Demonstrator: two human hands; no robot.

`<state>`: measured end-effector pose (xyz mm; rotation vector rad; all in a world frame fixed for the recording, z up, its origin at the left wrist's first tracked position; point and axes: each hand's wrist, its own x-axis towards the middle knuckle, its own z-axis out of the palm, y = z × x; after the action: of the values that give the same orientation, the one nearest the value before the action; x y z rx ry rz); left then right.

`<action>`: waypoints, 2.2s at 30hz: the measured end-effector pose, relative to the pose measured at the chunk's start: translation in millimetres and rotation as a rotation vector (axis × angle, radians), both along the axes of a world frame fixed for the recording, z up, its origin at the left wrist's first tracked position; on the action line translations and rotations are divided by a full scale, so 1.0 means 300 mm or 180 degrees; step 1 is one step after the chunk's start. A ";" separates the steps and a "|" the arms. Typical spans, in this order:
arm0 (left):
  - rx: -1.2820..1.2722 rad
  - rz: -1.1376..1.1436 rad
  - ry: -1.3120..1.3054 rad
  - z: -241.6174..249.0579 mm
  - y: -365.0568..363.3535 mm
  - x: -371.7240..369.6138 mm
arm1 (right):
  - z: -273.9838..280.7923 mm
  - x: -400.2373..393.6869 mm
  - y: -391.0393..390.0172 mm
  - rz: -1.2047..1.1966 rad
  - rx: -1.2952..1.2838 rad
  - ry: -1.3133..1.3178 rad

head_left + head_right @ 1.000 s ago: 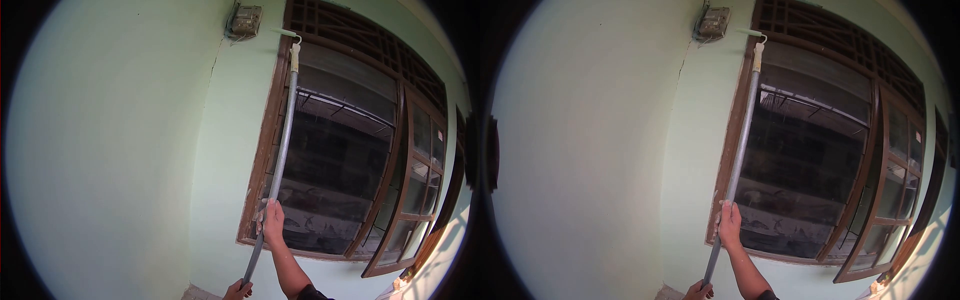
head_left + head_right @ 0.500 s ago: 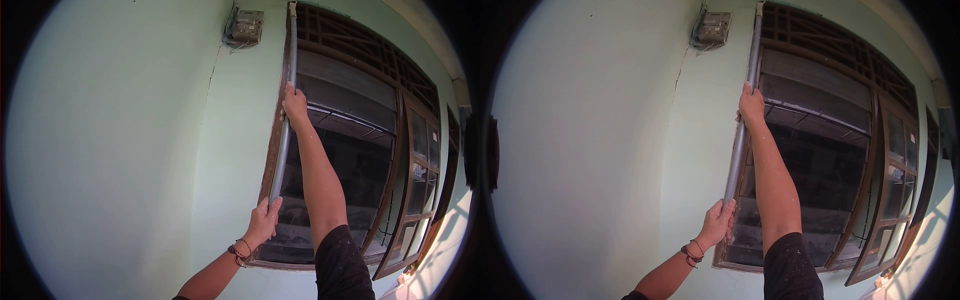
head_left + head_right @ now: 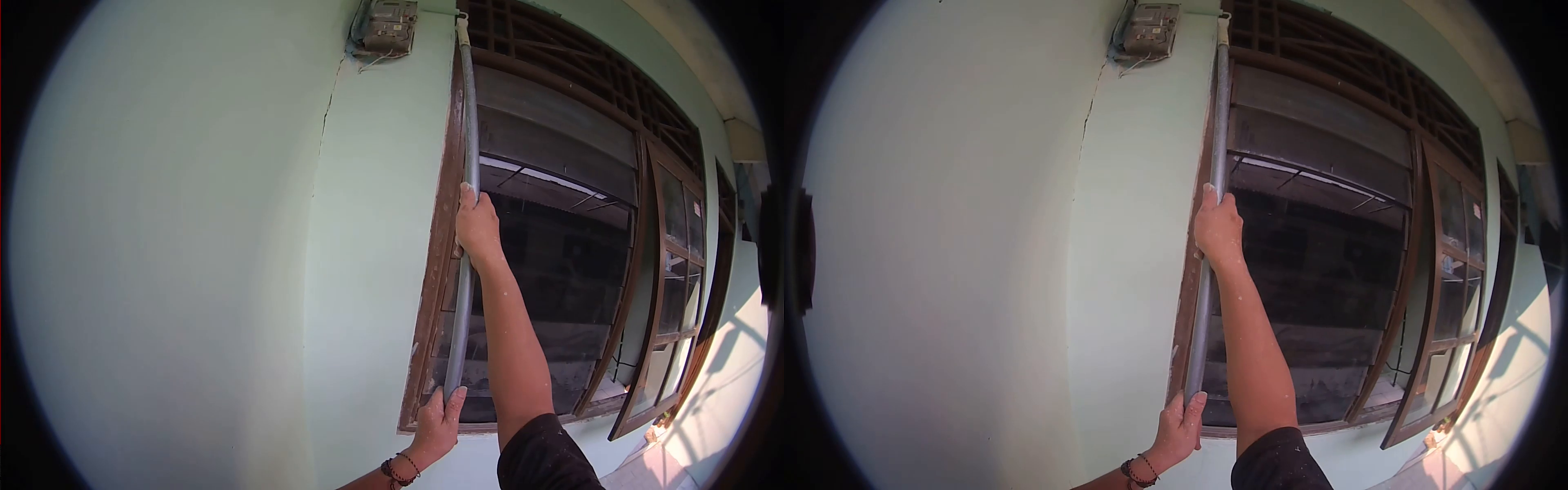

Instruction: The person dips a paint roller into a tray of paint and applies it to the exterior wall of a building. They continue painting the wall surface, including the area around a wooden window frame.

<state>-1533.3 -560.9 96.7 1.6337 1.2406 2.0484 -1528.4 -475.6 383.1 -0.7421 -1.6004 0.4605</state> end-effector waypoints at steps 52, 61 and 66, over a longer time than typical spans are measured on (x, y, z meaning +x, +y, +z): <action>-0.0726 0.0067 -0.0353 -0.469 -0.173 0.048 | -0.510 0.014 -0.129 -0.0250 -0.0071 -0.0191; -0.0639 -0.0156 -0.0361 -0.206 -0.145 0.045 | -0.258 0.050 -0.195 0.0246 -0.0583 -0.0061; -0.0697 0.0081 -0.0513 -0.573 -0.240 0.125 | -0.612 0.064 -0.178 -0.0142 -0.0247 -0.0274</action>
<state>-1495.9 -633.0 -75.3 1.3353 1.3784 1.9362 -1509.3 -529.0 199.6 -0.8648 -1.6499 0.4657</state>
